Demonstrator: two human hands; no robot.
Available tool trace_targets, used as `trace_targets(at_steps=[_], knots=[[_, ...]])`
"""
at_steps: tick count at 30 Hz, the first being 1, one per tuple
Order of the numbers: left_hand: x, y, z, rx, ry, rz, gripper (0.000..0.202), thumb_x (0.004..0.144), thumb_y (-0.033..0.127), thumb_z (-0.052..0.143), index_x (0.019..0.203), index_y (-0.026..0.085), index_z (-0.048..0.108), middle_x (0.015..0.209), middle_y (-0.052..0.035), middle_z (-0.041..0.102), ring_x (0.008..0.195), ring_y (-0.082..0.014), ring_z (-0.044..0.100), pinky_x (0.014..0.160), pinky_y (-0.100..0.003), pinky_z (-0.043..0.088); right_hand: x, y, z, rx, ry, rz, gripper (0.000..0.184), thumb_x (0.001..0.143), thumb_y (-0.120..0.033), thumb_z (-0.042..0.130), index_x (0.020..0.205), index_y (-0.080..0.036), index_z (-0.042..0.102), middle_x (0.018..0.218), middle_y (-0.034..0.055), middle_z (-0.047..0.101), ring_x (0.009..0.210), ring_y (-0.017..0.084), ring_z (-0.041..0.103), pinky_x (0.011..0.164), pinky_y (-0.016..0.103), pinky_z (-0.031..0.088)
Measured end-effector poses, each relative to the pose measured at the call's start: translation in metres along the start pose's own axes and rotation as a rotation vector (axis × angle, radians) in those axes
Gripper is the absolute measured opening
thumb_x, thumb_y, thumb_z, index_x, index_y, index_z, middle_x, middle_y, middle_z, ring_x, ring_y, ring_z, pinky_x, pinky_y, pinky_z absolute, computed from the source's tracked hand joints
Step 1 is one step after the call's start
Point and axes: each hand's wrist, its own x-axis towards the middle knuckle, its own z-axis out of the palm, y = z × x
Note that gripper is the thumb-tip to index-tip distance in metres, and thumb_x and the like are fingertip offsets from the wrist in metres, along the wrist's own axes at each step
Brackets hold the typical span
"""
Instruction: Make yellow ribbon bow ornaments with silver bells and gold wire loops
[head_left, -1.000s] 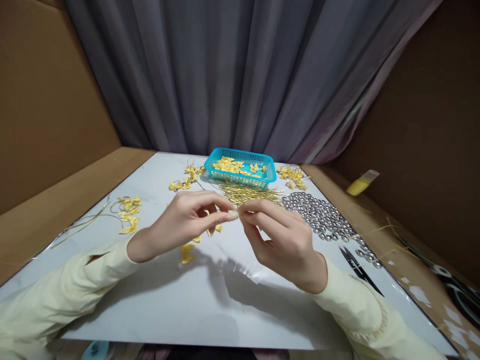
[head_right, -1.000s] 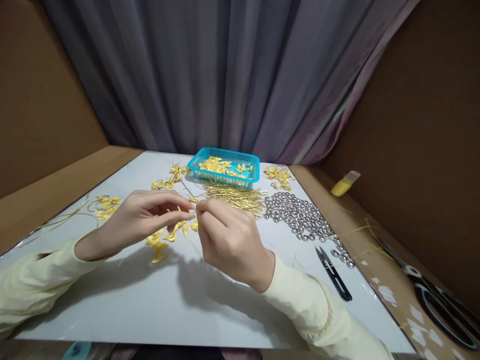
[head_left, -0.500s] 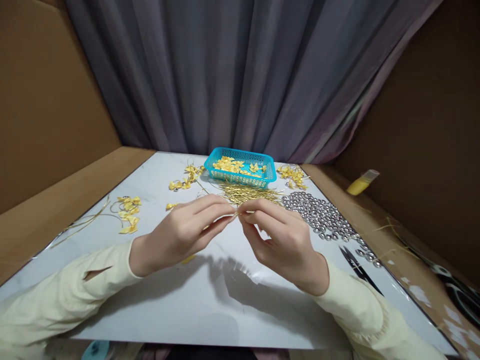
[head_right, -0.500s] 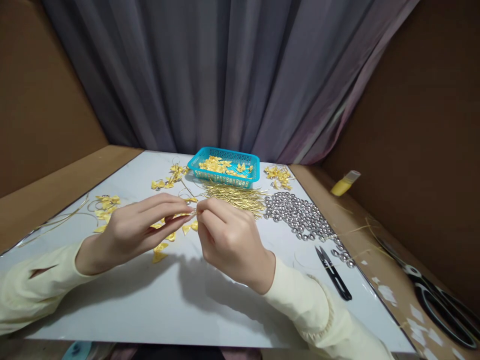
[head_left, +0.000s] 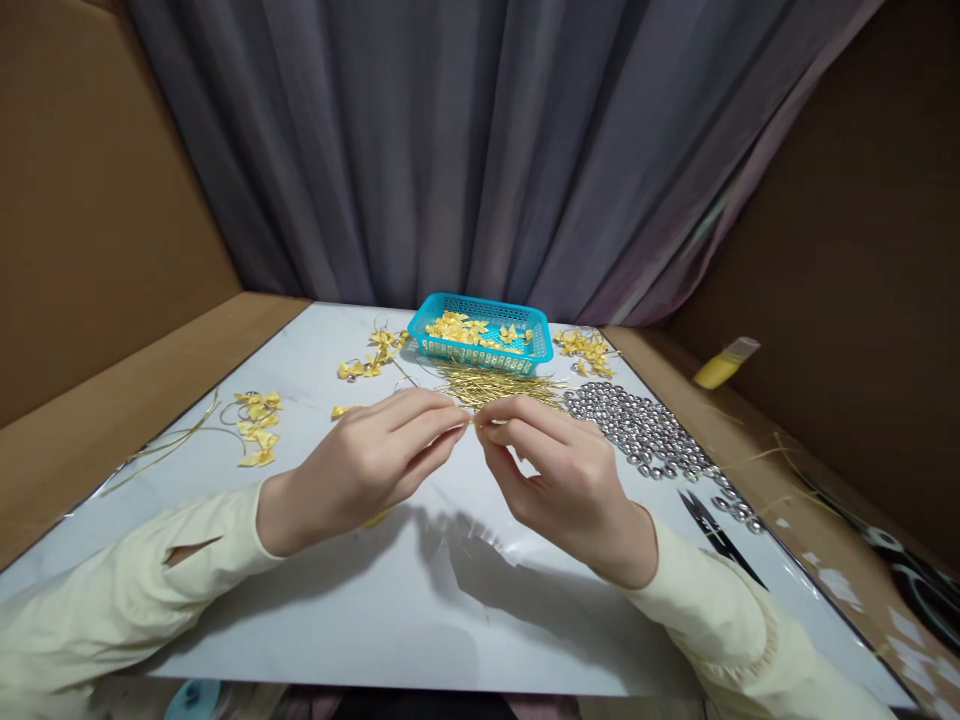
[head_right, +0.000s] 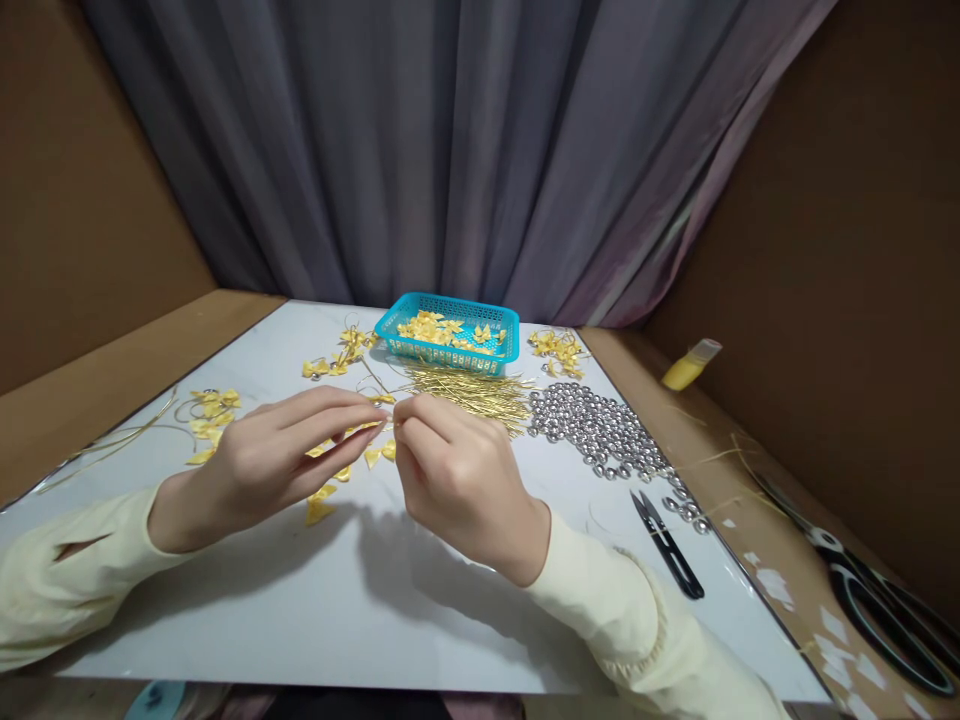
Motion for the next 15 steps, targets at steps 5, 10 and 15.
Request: trace_targets(at_steps=[5, 10, 15], knots=[[0.0001, -0.0004, -0.0004, 0.011, 0.000, 0.003, 0.017, 0.085, 0.011, 0.054, 0.102, 0.013, 0.057, 0.092, -0.0068, 0.067, 0.088, -0.0154, 0.063, 0.076, -0.025, 0.053, 0.0002, -0.0005, -0.0005, 0.021, -0.003, 0.004, 0.018, 0.080, -0.002, 0.048, 0.069, -0.015, 0.057, 0.076, 0.0049, 0.067, 0.066, 0.012, 0.061, 0.056, 0.022, 0.046], [-0.0012, -0.0008, 0.0008, -0.015, -0.011, 0.003, 0.019, 0.085, 0.009, 0.054, 0.103, 0.013, 0.056, 0.092, -0.0071, 0.066, 0.087, -0.0158, 0.062, 0.075, -0.026, 0.052, -0.0004, -0.0011, -0.0003, 0.025, -0.008, 0.017, 0.018, 0.080, -0.003, 0.049, 0.070, -0.015, 0.057, 0.077, 0.0050, 0.067, 0.066, 0.012, 0.061, 0.057, 0.022, 0.047], [0.0008, -0.0002, 0.0000, -0.101, -0.005, -0.021, 0.017, 0.085, 0.008, 0.053, 0.100, 0.013, 0.057, 0.089, -0.0062, 0.066, 0.084, -0.0143, 0.061, 0.074, -0.026, 0.051, -0.0002, -0.0004, 0.0003, 0.008, -0.006, 0.003, 0.017, 0.080, -0.003, 0.049, 0.070, -0.014, 0.057, 0.077, 0.0046, 0.067, 0.066, 0.012, 0.061, 0.057, 0.023, 0.047]])
